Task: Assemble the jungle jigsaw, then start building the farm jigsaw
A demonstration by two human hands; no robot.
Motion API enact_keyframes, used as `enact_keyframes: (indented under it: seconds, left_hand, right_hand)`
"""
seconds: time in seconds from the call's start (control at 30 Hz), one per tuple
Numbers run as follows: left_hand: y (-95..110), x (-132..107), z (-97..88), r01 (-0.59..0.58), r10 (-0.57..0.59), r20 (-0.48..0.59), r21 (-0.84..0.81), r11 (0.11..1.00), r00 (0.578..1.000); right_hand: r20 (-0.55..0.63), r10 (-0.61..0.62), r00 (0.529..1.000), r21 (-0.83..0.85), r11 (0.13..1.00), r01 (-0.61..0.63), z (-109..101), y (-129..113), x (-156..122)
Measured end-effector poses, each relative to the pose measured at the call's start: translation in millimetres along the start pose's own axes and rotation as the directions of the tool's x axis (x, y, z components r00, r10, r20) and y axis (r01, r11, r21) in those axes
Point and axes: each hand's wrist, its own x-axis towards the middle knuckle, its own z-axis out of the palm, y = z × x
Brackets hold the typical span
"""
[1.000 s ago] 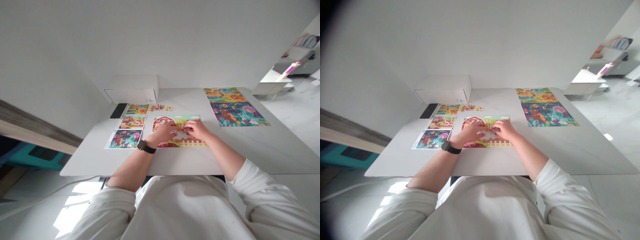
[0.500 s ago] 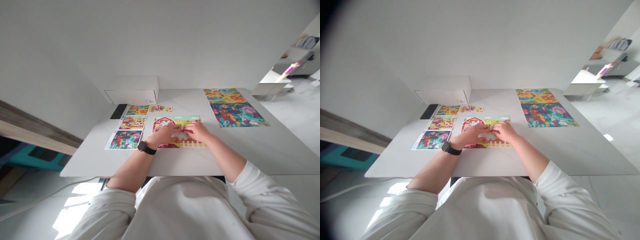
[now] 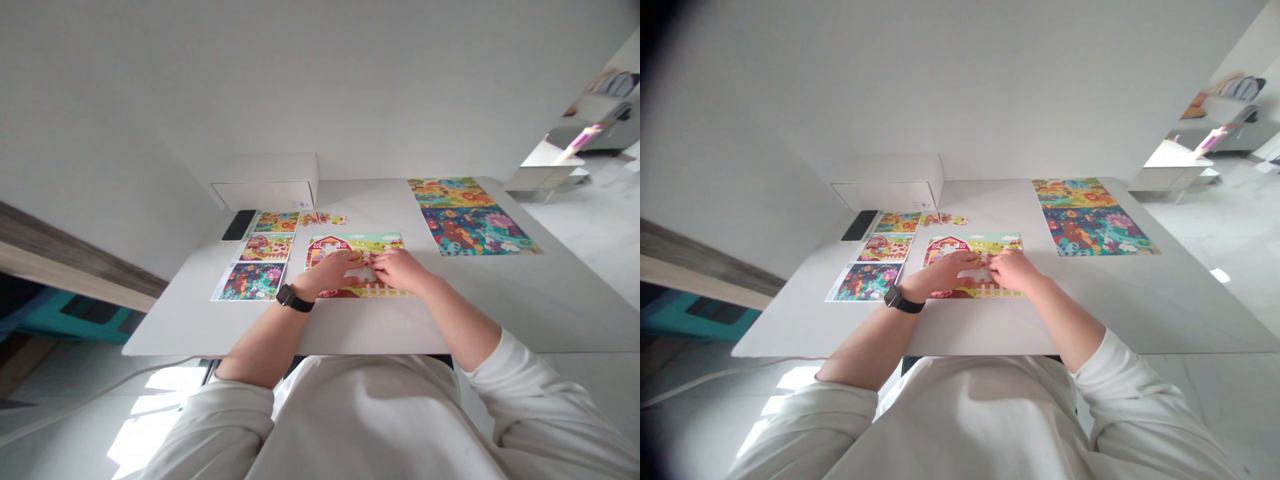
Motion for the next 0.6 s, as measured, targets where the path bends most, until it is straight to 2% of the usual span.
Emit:
enact_keyframes:
  seconds: [0.17, 0.37, 0.6]
  left_hand:
    - [-1, -1, -3.2, 0.017, -0.017, 0.0, -0.001, 1.0, 1.0]
    - [-6, -1, -3.6, 0.023, -0.025, 0.046, 0.056, 0.998, 0.999]
    - [3, -1, -6.1, 0.037, -0.038, 0.017, 0.068, 0.997, 0.999]
  right_hand:
    - [-0.003, 0.043, 0.999, -0.029, 0.999, -0.043, 0, -9, -1]
    - [0.051, 0.088, 0.995, -0.068, 0.994, -0.085, -8, -16, 2]
    - [0.096, 0.11, 0.989, -0.079, 0.992, -0.103, -13, -23, 3]
